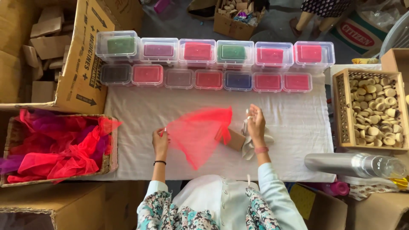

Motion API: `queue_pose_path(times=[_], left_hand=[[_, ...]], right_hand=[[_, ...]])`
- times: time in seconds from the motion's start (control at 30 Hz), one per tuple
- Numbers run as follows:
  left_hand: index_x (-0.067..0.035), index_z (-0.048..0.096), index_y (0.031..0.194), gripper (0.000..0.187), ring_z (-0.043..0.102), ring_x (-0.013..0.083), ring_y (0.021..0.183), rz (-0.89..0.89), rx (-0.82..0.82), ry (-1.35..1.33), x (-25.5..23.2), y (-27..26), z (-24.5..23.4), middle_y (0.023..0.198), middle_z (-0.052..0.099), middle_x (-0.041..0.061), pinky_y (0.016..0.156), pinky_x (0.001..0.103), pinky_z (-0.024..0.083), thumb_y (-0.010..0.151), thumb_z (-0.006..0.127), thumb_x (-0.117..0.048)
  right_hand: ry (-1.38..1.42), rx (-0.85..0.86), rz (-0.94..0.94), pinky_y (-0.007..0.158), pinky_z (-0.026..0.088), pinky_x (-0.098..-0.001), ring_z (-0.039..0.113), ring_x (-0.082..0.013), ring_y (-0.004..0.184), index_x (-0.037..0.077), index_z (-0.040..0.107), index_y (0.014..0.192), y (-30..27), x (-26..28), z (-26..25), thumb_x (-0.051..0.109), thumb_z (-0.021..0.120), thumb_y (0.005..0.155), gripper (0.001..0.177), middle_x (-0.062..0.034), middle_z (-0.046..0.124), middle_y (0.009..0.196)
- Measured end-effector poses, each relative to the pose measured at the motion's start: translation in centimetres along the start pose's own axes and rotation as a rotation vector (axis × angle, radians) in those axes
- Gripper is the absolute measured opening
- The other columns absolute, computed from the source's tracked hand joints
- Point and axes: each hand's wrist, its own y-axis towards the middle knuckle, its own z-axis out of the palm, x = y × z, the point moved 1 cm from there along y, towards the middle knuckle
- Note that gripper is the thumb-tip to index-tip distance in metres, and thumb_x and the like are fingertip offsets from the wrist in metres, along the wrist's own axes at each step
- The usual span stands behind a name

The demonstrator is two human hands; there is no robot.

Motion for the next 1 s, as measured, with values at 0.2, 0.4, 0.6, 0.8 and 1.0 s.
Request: queue_pose_path(times=[0.2,0.4,0.6,0.8,1.0], left_hand=[[0.002,0.034,0.152,0.076,0.029,0.0410,0.146,0.761,-0.379,0.514,-4.4,-8.6,0.3,0.154,0.035,0.025,0.118,0.056,0.025,0.093,0.072,-0.029],[-0.004,0.038,0.150,0.079,0.032,0.0381,0.146,0.995,0.185,0.607,-2.3,-12.9,6.7,0.160,0.032,0.021,0.118,0.053,0.026,0.087,0.078,-0.029],[-0.017,0.049,0.144,0.067,0.029,0.0400,0.146,1.026,0.204,0.589,-5.8,-11.9,11.3,0.163,0.024,0.022,0.121,0.053,0.023,0.084,0.078,-0.023],[-0.008,0.053,0.137,0.063,0.029,0.0377,0.148,1.061,0.170,0.877,-7.4,-9.1,13.7,0.161,0.034,0.014,0.123,0.060,0.016,0.081,0.078,-0.021],[-0.003,0.050,0.146,0.068,0.038,0.0335,0.142,0.932,0.129,0.752,-4.7,-7.5,11.4,0.154,0.047,0.011,0.121,0.057,0.020,0.086,0.076,-0.021]], right_hand=[[-0.385,0.238,-0.034,0.100,0.054,-0.0387,0.066,-0.0285,0.114,0.005,0.059,0.133,-7.5,2.9,-1.2,0.021,0.079,0.086,0.053,-0.0160,0.066,0.125],[-0.697,0.432,-0.233,0.111,0.040,-0.0457,0.050,-0.0357,0.131,0.006,0.046,0.143,-10.1,3.2,0.0,0.017,0.090,0.065,0.090,-0.0158,0.055,0.140],[-0.671,0.417,-0.211,0.109,0.041,-0.0465,0.052,-0.0356,0.129,0.008,0.049,0.141,-10.2,3.4,0.0,0.014,0.090,0.064,0.088,-0.0145,0.056,0.138],[-0.696,0.397,-0.191,0.106,0.042,-0.0469,0.053,-0.0356,0.125,0.008,0.051,0.137,-10.3,4.2,0.1,0.017,0.092,0.062,0.086,-0.0138,0.058,0.133],[-0.755,0.262,-0.126,0.104,0.044,-0.0473,0.055,-0.0369,0.124,0.010,0.052,0.135,-10.1,2.7,-1.6,0.022,0.094,0.062,0.085,-0.0136,0.060,0.131]])
